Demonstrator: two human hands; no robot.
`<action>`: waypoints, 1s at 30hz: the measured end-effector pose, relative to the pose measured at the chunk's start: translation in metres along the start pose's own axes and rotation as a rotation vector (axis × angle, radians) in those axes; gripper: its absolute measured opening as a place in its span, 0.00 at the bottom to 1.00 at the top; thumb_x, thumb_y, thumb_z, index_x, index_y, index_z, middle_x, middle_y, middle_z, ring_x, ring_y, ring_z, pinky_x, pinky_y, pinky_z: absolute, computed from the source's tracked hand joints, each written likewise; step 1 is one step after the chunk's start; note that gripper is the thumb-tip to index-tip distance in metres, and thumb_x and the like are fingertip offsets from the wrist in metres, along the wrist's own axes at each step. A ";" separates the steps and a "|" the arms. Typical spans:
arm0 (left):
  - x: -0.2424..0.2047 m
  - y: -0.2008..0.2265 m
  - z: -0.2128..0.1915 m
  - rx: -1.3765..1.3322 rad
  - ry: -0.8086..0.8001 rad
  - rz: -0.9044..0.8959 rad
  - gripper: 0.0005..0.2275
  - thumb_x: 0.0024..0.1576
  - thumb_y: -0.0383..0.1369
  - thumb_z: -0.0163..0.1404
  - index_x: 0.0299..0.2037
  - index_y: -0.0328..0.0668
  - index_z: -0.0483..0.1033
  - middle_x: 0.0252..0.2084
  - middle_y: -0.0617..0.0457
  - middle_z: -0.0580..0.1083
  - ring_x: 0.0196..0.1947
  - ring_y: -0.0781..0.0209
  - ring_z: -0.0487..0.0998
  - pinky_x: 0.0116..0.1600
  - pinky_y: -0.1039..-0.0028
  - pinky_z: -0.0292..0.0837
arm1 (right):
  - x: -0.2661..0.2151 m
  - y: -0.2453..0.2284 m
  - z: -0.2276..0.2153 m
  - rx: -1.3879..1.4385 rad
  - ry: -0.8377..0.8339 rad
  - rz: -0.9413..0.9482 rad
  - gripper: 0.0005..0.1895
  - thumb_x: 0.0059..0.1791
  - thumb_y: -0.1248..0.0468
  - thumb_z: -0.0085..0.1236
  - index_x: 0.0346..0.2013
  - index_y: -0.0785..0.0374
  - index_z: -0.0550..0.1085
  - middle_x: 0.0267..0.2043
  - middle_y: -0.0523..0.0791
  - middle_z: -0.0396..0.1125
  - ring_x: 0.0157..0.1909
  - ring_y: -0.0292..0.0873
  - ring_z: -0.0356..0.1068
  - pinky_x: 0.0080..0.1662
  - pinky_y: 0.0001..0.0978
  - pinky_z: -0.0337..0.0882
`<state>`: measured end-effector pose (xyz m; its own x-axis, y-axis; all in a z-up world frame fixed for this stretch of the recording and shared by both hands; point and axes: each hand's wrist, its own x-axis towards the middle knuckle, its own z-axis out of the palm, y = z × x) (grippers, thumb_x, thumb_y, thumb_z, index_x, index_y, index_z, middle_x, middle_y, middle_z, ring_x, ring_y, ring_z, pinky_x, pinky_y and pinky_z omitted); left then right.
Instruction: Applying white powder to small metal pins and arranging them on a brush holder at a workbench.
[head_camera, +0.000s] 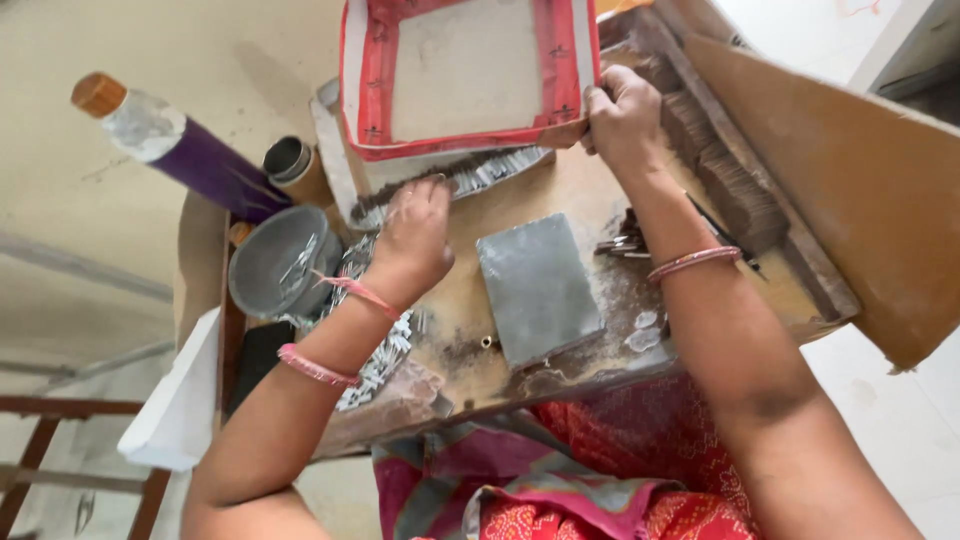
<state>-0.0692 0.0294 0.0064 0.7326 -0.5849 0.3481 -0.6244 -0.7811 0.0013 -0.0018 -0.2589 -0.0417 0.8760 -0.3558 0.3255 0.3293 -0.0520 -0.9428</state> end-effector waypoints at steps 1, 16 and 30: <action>-0.023 0.011 -0.020 0.006 -0.009 -0.021 0.24 0.42 0.18 0.51 0.54 0.26 0.72 0.52 0.33 0.72 0.56 0.34 0.70 0.64 0.54 0.64 | -0.002 0.003 0.001 0.008 -0.020 0.011 0.07 0.54 0.69 0.51 0.32 0.68 0.74 0.23 0.44 0.69 0.18 0.33 0.67 0.20 0.29 0.67; -0.259 0.094 -0.097 -0.248 0.019 -0.207 0.18 0.46 0.23 0.54 0.49 0.38 0.76 0.59 0.40 0.71 0.59 0.38 0.69 0.65 0.52 0.58 | -0.032 -0.055 -0.029 -0.816 0.205 -0.415 0.13 0.56 0.55 0.64 0.34 0.61 0.81 0.30 0.53 0.74 0.34 0.53 0.75 0.36 0.44 0.74; -0.157 0.165 -0.046 -0.823 0.274 0.049 0.07 0.57 0.18 0.52 0.43 0.36 0.76 0.46 0.45 0.77 0.47 0.47 0.79 0.53 0.65 0.74 | -0.188 -0.063 -0.134 -1.164 -0.577 -0.594 0.06 0.47 0.66 0.64 0.37 0.64 0.80 0.46 0.48 0.71 0.54 0.50 0.69 0.56 0.43 0.72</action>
<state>-0.2996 0.0021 -0.0043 0.6748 -0.4575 0.5792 -0.7286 -0.2881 0.6214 -0.2348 -0.3135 -0.0536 0.8240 0.3983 0.4030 0.4679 -0.8795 -0.0874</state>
